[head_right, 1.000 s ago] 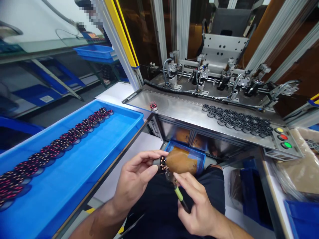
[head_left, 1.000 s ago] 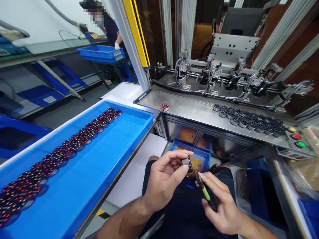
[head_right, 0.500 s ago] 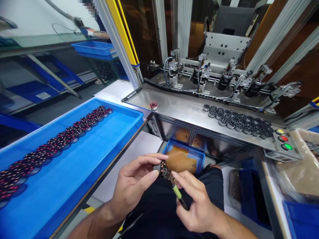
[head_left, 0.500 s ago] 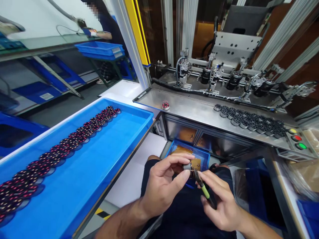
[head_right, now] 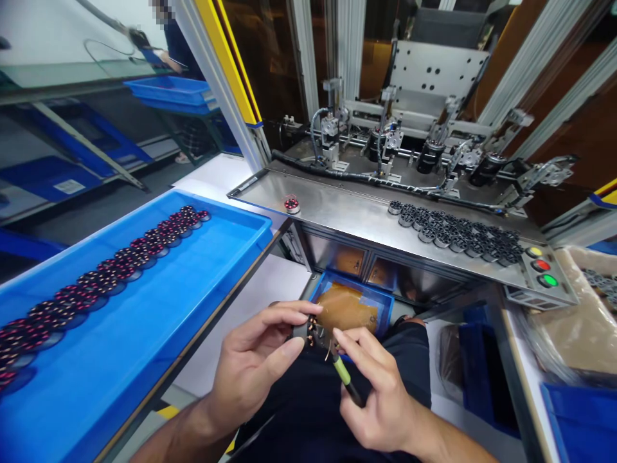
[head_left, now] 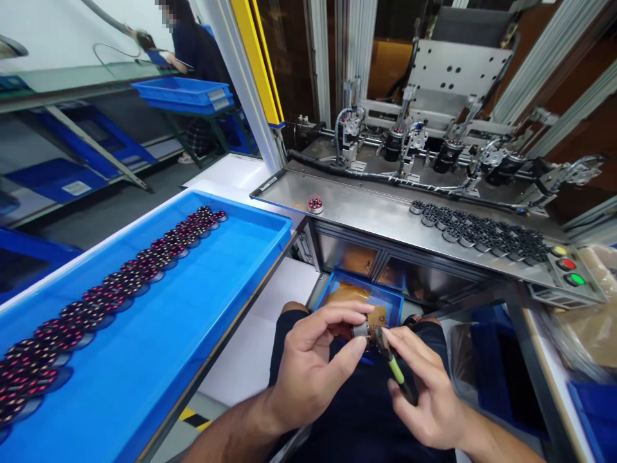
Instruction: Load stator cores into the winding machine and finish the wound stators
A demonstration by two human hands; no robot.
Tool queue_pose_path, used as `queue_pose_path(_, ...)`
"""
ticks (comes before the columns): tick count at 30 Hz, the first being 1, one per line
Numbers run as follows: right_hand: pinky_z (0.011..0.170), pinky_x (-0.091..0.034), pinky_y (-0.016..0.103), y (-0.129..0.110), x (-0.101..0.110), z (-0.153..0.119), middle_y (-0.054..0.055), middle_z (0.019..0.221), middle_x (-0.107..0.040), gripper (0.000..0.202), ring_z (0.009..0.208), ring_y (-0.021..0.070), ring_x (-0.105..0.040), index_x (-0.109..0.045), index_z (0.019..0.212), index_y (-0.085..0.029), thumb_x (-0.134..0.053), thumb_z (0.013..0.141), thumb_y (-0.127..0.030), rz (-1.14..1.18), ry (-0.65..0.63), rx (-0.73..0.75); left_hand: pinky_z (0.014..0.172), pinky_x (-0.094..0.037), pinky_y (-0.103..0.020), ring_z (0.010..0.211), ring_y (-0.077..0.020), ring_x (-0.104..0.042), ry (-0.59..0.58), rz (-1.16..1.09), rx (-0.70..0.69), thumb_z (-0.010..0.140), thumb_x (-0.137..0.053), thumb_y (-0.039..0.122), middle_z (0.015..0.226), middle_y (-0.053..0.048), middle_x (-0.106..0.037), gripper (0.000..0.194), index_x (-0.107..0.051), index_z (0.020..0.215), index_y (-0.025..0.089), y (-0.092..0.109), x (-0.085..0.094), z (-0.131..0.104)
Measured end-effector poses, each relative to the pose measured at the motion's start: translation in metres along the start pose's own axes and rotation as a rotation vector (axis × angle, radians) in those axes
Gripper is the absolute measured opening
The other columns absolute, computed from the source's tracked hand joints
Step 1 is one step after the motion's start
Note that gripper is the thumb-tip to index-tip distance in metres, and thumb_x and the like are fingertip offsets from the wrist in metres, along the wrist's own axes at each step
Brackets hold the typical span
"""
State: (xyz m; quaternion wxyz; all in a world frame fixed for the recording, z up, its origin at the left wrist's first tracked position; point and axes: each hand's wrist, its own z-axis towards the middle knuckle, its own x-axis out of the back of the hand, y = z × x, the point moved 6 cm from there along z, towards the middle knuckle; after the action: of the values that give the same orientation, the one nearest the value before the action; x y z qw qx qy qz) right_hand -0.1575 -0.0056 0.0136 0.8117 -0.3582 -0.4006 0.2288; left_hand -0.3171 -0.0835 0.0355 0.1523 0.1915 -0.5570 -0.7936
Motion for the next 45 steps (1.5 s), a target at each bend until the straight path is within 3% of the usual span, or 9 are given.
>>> queue_pose_path(4, 0.087, -0.057, 0.037, -0.002, 0.0, 0.002, 0.009, 0.105, -0.059, 0.077, 0.095, 0.0213, -0.062, -0.04, 0.151, -0.024, -0.052, 0.077, -0.004, 0.018, 0.011, 0.014, 0.088, -0.056, -0.025, 0.111, -0.0191, -0.068, -0.033, 0.017, -0.033, 0.086, -0.067, 0.008, 0.114, -0.005, -0.074, 0.028, -0.07, 0.107, 0.026, 0.004, -0.003, -0.001)
queue_pose_path(13, 0.069, -0.059, 0.032, 0.0, 0.001, -0.001, 0.006, 0.085, -0.063, 0.071, 0.078, 0.0202, -0.065, -0.044, 0.149, -0.023, -0.051, 0.08, -0.006, -0.015, 0.027, 0.006, 0.092, -0.056, -0.029, 0.112, -0.0214, -0.067, -0.058, 0.019, -0.03, 0.086, -0.066, 0.008, 0.116, -0.008, -0.073, 0.028, -0.069, 0.108, 0.024, 0.003, -0.004, -0.002)
queue_pose_path(18, 0.086, -0.059, 0.035, 0.012, 0.01, -0.008, 0.009, 0.104, -0.072, 0.065, 0.087, 0.0208, -0.07, -0.048, 0.146, -0.023, -0.053, 0.083, -0.007, -0.103, 0.065, -0.115, 0.098, -0.055, -0.036, 0.117, -0.0246, -0.065, -0.094, 0.079, -0.132, 0.084, -0.068, 0.007, 0.129, -0.011, -0.066, 0.029, -0.07, 0.107, 0.025, 0.003, 0.0, 0.0)
queue_pose_path(22, 0.098, -0.054, 0.04, 0.016, 0.021, -0.013, 0.008, 0.105, -0.072, 0.067, 0.091, 0.0208, -0.07, -0.046, 0.147, -0.025, -0.055, 0.083, -0.009, -0.143, 0.05, -0.191, 0.098, -0.057, -0.042, 0.106, -0.0246, -0.07, -0.093, 0.192, -0.299, 0.073, -0.077, 0.003, 0.138, -0.013, -0.059, 0.054, -0.064, 0.12, 0.026, 0.002, 0.007, 0.001)
queue_pose_path(25, 0.085, -0.058, 0.035, 0.01, 0.026, -0.016, 0.006, 0.094, -0.069, 0.068, 0.083, 0.0185, -0.068, -0.045, 0.147, -0.027, -0.054, 0.083, -0.008, -0.072, 0.023, -0.219, 0.096, -0.059, -0.041, 0.104, -0.0244, -0.071, -0.065, 0.307, -0.414, 0.07, -0.08, 0.002, 0.133, -0.012, -0.062, 0.066, -0.061, 0.128, 0.026, 0.004, 0.01, 0.0)
queue_pose_path(32, 0.075, -0.062, 0.027, -0.024, 0.035, -0.013, 0.005, 0.097, -0.071, 0.079, 0.077, 0.0166, -0.072, -0.047, 0.146, -0.036, -0.053, 0.075, 0.0, 0.061, 0.042, -0.197, 0.087, -0.064, -0.032, 0.107, -0.0233, -0.071, -0.082, 0.522, -0.534, 0.074, -0.077, 0.003, 0.129, -0.009, -0.066, 0.058, -0.065, 0.124, 0.029, 0.013, 0.008, -0.003)
queue_pose_path(36, 0.082, -0.062, 0.029, -0.039, 0.034, -0.009, 0.005, 0.099, -0.072, 0.088, 0.081, 0.0173, -0.074, -0.048, 0.146, -0.038, -0.051, 0.069, 0.005, 0.205, 0.01, -0.186, 0.094, -0.062, -0.037, 0.113, -0.0248, -0.069, -0.11, 0.53, -0.563, 0.075, -0.072, -0.003, 0.124, -0.009, -0.07, 0.058, -0.064, 0.125, 0.027, 0.015, 0.006, 0.0)
queue_pose_path(40, 0.091, -0.058, 0.033, -0.037, 0.027, -0.012, 0.007, 0.105, -0.072, 0.086, 0.091, 0.018, -0.073, -0.049, 0.147, -0.035, -0.05, 0.071, 0.006, 0.312, -0.059, -0.282, 0.096, -0.062, -0.042, 0.11, -0.0244, -0.071, -0.067, 0.465, -0.703, 0.07, -0.07, -0.012, 0.118, -0.011, -0.073, 0.074, -0.055, 0.135, 0.02, 0.019, 0.006, -0.001)
queue_pose_path(45, 0.094, -0.056, 0.032, -0.032, 0.02, -0.016, 0.004, 0.111, -0.069, 0.09, 0.098, 0.017, -0.071, -0.045, 0.147, -0.044, -0.051, 0.073, 0.007, 0.425, -0.074, -0.295, 0.097, -0.061, -0.045, 0.111, -0.0253, -0.071, -0.067, 0.376, -0.702, 0.066, -0.069, -0.018, 0.119, -0.014, -0.073, 0.08, -0.05, 0.136, 0.016, 0.017, 0.006, -0.003)
